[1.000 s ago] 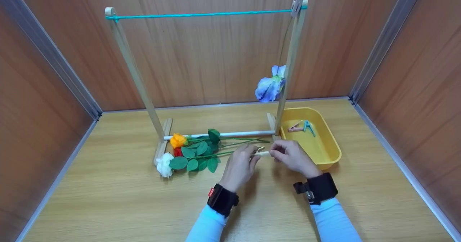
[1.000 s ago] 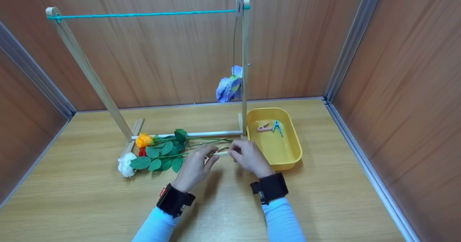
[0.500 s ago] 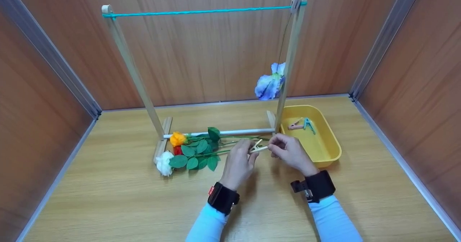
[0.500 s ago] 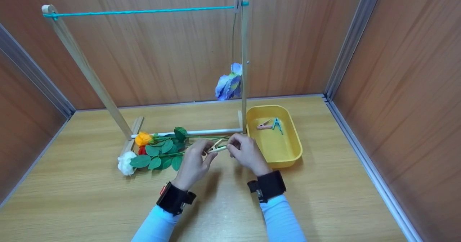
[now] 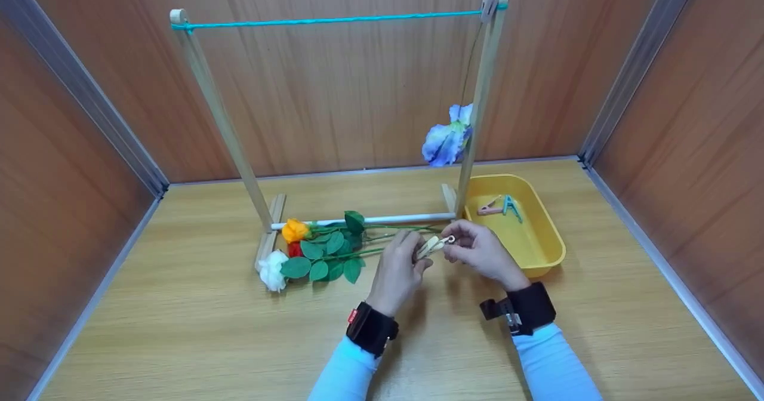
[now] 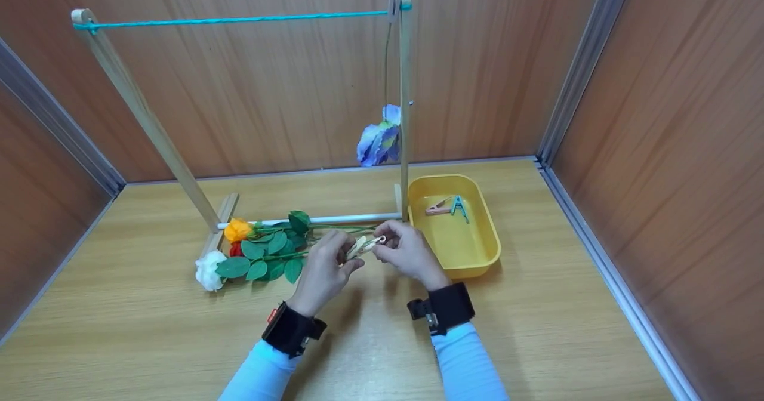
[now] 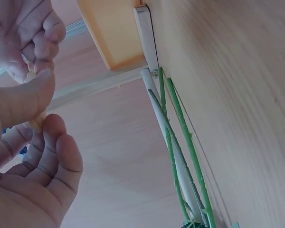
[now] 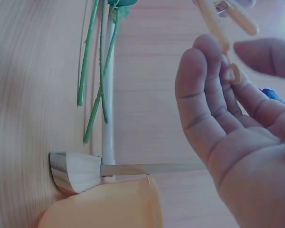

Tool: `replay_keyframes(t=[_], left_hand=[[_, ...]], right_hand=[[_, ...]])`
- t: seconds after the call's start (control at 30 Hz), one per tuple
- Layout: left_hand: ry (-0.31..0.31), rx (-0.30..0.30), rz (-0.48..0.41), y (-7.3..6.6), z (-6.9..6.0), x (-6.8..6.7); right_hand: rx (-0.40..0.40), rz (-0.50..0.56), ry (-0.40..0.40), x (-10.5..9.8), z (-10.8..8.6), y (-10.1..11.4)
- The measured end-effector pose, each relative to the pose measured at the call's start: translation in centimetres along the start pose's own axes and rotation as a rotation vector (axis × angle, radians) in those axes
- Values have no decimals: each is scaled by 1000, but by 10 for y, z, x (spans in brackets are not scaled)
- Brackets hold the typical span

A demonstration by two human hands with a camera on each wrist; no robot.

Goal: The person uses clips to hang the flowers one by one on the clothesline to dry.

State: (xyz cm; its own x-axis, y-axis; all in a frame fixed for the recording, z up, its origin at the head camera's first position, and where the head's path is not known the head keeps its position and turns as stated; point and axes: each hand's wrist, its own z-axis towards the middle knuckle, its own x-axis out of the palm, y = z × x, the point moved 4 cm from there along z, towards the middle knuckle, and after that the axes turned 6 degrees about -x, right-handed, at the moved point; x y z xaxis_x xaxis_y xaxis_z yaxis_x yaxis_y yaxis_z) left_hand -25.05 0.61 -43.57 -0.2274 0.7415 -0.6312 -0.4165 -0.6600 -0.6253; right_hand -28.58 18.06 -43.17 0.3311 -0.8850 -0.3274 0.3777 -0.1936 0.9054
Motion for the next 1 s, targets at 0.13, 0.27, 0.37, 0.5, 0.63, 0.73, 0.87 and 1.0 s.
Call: replay_keyframes(t=[0.13,0.27,0.37,0.5,0.63,0.73,0.87,1.0], left_hand=[[9,0,15,-2,-1,3],[31,6,26,-5,-2,8],[36,18,27,-6,-2,10],[50,29,35,-4,-2,10],[73,6,91,2,0,8],[82,-34,150,9,1,5],[65,-49,219,20,0,-1],[3,-29,313,32,-3,-4]], right_hand=[[36,59,19,4,0,-1],[58,35,10,4,0,-1],[66,29,-18,3,0,-1],[73,40,-62,1,0,-1],[74,44,-109,-3,0,0],[66,36,-143,-6,0,1],[46,16,-168,-9,-1,2],[33,-1,-175,-11,-2,3]])
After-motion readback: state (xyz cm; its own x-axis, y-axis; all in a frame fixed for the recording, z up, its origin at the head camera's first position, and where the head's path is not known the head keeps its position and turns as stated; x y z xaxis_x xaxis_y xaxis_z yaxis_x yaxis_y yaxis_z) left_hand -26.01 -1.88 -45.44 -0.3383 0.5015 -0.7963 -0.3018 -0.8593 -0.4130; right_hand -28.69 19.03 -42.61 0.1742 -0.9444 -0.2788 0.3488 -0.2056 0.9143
